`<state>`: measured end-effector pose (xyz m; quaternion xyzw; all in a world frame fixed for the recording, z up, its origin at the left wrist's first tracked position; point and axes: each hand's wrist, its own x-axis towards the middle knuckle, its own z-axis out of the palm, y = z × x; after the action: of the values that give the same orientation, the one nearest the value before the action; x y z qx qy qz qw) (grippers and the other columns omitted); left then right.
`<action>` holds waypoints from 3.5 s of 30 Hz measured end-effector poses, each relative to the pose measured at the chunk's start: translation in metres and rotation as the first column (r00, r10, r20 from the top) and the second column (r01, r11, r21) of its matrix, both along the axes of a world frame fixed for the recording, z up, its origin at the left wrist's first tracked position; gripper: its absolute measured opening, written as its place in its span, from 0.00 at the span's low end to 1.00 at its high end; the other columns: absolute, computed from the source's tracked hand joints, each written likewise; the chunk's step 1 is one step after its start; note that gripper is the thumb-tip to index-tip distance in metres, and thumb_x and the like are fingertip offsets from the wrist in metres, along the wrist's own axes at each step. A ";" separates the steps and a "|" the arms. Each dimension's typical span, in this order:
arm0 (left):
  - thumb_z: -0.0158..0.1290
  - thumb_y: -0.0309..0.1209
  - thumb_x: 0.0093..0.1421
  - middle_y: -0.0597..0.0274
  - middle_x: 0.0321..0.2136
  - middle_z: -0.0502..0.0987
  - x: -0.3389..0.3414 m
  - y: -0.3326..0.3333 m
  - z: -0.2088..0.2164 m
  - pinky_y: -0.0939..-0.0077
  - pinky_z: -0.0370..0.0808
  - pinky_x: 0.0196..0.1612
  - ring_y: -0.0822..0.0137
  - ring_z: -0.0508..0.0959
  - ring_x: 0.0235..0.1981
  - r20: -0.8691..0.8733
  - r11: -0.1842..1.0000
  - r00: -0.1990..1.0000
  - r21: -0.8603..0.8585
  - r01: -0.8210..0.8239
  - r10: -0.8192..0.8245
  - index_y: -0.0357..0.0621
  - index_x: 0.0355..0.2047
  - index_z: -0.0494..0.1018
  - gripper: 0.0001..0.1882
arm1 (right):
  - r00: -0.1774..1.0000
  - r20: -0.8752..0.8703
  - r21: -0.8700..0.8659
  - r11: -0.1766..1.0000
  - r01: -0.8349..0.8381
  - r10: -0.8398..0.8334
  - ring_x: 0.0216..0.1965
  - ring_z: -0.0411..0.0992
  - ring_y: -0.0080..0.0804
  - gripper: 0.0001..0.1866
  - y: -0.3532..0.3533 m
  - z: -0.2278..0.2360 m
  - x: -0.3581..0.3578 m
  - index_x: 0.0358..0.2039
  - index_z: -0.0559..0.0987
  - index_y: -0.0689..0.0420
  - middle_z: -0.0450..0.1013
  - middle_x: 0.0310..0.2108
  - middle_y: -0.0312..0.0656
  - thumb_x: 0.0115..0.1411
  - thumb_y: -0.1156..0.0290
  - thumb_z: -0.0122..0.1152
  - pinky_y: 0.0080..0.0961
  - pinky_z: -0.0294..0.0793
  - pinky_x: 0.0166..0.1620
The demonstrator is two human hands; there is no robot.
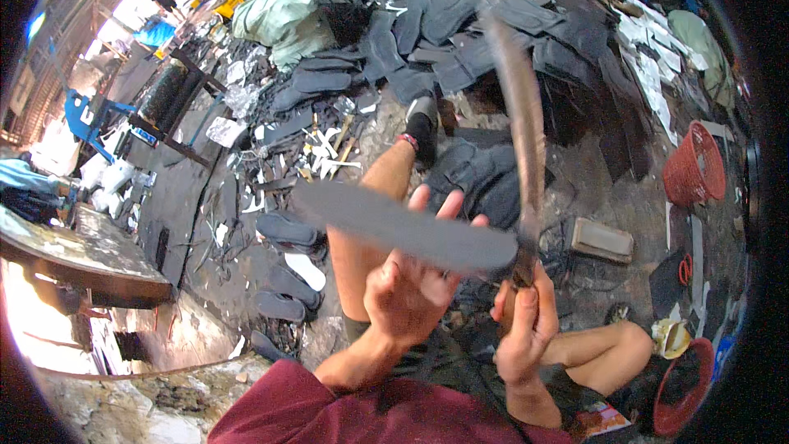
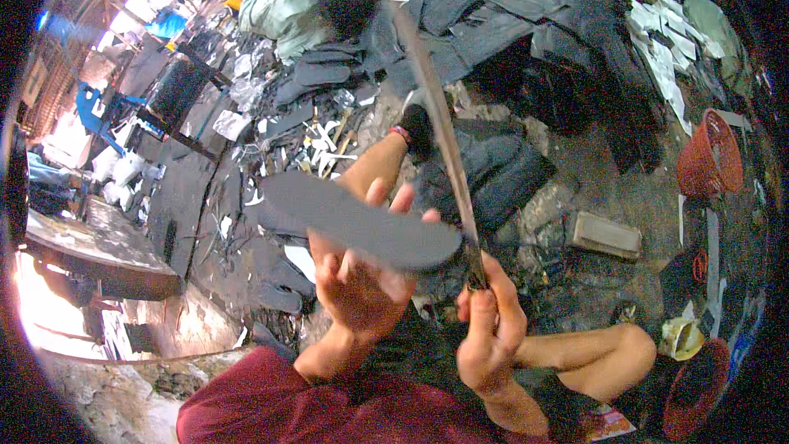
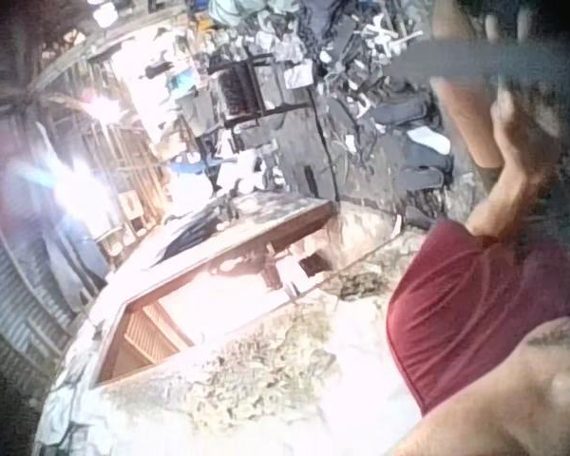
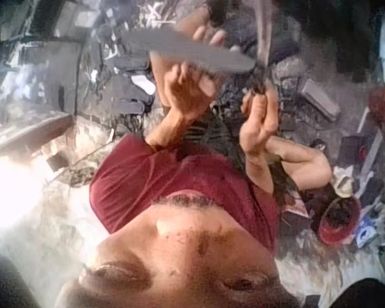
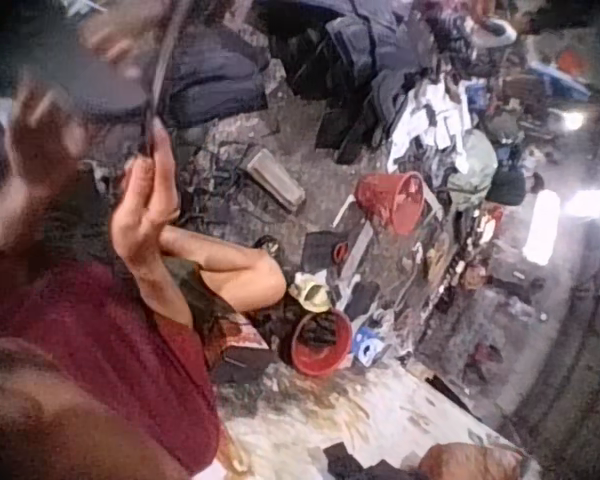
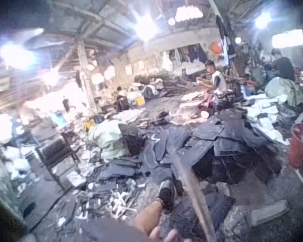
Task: The person sits on the floor and uses a curved blade to cut a black rubber sole into strips. They repeatedly pick up the sole, slice off narrow strips, and drop the pieces onto the surrounding pile of rubber scraps.
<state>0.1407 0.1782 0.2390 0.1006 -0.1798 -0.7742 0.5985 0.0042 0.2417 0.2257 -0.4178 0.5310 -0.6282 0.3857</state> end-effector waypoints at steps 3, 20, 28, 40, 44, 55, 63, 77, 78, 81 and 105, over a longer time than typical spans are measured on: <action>0.61 0.44 0.53 0.53 0.69 0.55 -0.022 -0.012 0.006 0.51 0.55 0.69 0.49 0.58 0.68 -0.032 0.998 0.997 0.004 0.064 -0.064 0.52 0.70 0.49 0.48 | 0.989 -0.125 -0.112 0.991 0.067 -0.081 0.28 0.65 0.23 0.19 0.005 -0.006 -0.006 0.56 0.73 0.66 0.71 0.32 0.39 0.68 0.75 0.44 0.20 0.67 0.31; 0.61 0.36 0.56 0.62 0.38 0.80 -0.009 -0.009 -0.034 0.68 0.77 0.47 0.63 0.80 0.39 0.455 0.849 0.889 0.487 -0.206 -0.045 0.43 0.44 0.74 0.18 | 0.804 -0.595 0.033 0.999 0.027 -0.002 0.32 0.73 0.42 0.17 0.121 -0.091 -0.043 0.54 0.74 0.63 0.75 0.34 0.49 0.66 0.73 0.50 0.33 0.73 0.37; 0.56 0.34 0.60 0.60 0.38 0.79 0.022 0.022 -0.056 0.63 0.77 0.49 0.61 0.80 0.39 0.462 0.896 0.881 0.425 -0.126 -0.096 0.42 0.45 0.74 0.14 | 0.704 -0.664 0.180 0.968 -0.176 0.251 0.33 0.77 0.46 0.15 0.091 -0.048 -0.067 0.49 0.78 0.61 0.77 0.36 0.50 0.64 0.73 0.54 0.35 0.76 0.37; 0.56 0.31 0.52 0.60 0.36 0.76 0.032 0.036 -0.045 0.64 0.80 0.44 0.62 0.79 0.36 0.519 0.870 0.855 0.421 -0.255 0.000 0.39 0.45 0.69 0.19 | 0.666 -0.735 0.060 0.991 -0.123 0.127 0.23 0.68 0.36 0.22 0.072 -0.034 -0.034 0.54 0.79 0.43 0.66 0.24 0.37 0.57 0.69 0.63 0.33 0.68 0.27; 0.56 0.31 0.51 0.57 0.37 0.77 0.032 0.037 -0.056 0.65 0.80 0.43 0.61 0.79 0.36 0.554 0.892 0.832 0.393 -0.222 -0.037 0.37 0.45 0.69 0.20 | 0.641 -0.736 0.148 0.976 -0.160 0.217 0.22 0.68 0.36 0.22 0.066 -0.017 -0.041 0.55 0.79 0.43 0.66 0.23 0.37 0.58 0.69 0.62 0.34 0.68 0.27; 0.59 0.37 0.54 0.59 0.31 0.78 0.042 0.046 -0.060 0.70 0.79 0.35 0.65 0.79 0.29 0.665 0.859 0.741 0.433 -0.274 -0.098 0.37 0.42 0.71 0.20 | 0.765 -0.507 0.153 0.915 -0.374 0.397 0.23 0.68 0.37 0.20 0.050 -0.040 -0.051 0.52 0.79 0.55 0.67 0.24 0.42 0.58 0.79 0.61 0.30 0.68 0.28; 0.61 0.34 0.55 0.57 0.34 0.79 0.033 0.043 -0.046 0.69 0.80 0.39 0.65 0.80 0.32 0.609 0.868 0.780 0.458 -0.192 -0.148 0.35 0.45 0.71 0.21 | 0.858 -0.429 0.218 0.954 -0.207 0.284 0.27 0.71 0.40 0.21 0.032 -0.097 -0.010 0.56 0.78 0.44 0.69 0.27 0.40 0.61 0.71 0.61 0.35 0.72 0.33; 0.50 0.23 0.47 0.53 0.52 0.73 0.132 0.069 -0.035 0.66 0.78 0.46 0.59 0.79 0.42 0.536 0.744 0.687 0.153 -0.650 0.490 0.43 0.64 0.59 0.40 | 0.945 0.136 0.290 0.924 0.250 -0.298 0.20 0.64 0.14 0.13 -0.077 -0.099 -0.047 0.51 0.75 0.51 0.69 0.23 0.29 0.71 0.63 0.50 0.14 0.65 0.20; 0.50 0.22 0.46 0.54 0.52 0.73 0.159 0.068 -0.057 0.68 0.78 0.46 0.60 0.78 0.43 0.649 0.661 0.533 0.061 -0.748 0.543 0.44 0.66 0.58 0.41 | 0.929 0.090 0.307 0.898 0.316 -0.358 0.20 0.64 0.15 0.12 -0.068 -0.109 -0.067 0.50 0.74 0.50 0.69 0.23 0.30 0.71 0.61 0.50 0.15 0.65 0.21; 0.54 0.20 0.46 0.56 0.51 0.73 0.233 0.091 -0.151 0.69 0.74 0.50 0.60 0.76 0.46 0.971 0.502 -0.014 -0.137 -0.854 0.240 0.46 0.68 0.59 0.44 | 0.925 0.067 0.355 0.875 0.329 -0.375 0.21 0.65 0.19 0.15 -0.047 -0.132 -0.110 0.51 0.71 0.50 0.69 0.26 0.33 0.71 0.56 0.49 0.16 0.67 0.23; 0.62 0.33 0.55 0.45 0.64 0.61 0.381 0.233 -0.357 0.54 0.74 0.52 0.44 0.70 0.56 0.461 0.519 -0.715 -0.492 -0.699 -0.526 0.46 0.56 0.72 0.27 | 0.975 0.053 0.484 0.860 0.162 -0.214 0.21 0.72 0.24 0.14 -0.204 -0.259 -0.060 0.41 0.71 0.57 0.73 0.26 0.37 0.57 0.73 0.66 0.22 0.72 0.22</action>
<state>0.5217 0.4110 -0.1176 0.9536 -0.2300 0.1262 0.1478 -0.0554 0.0379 -0.0332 -0.2224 0.6864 -0.5339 0.4408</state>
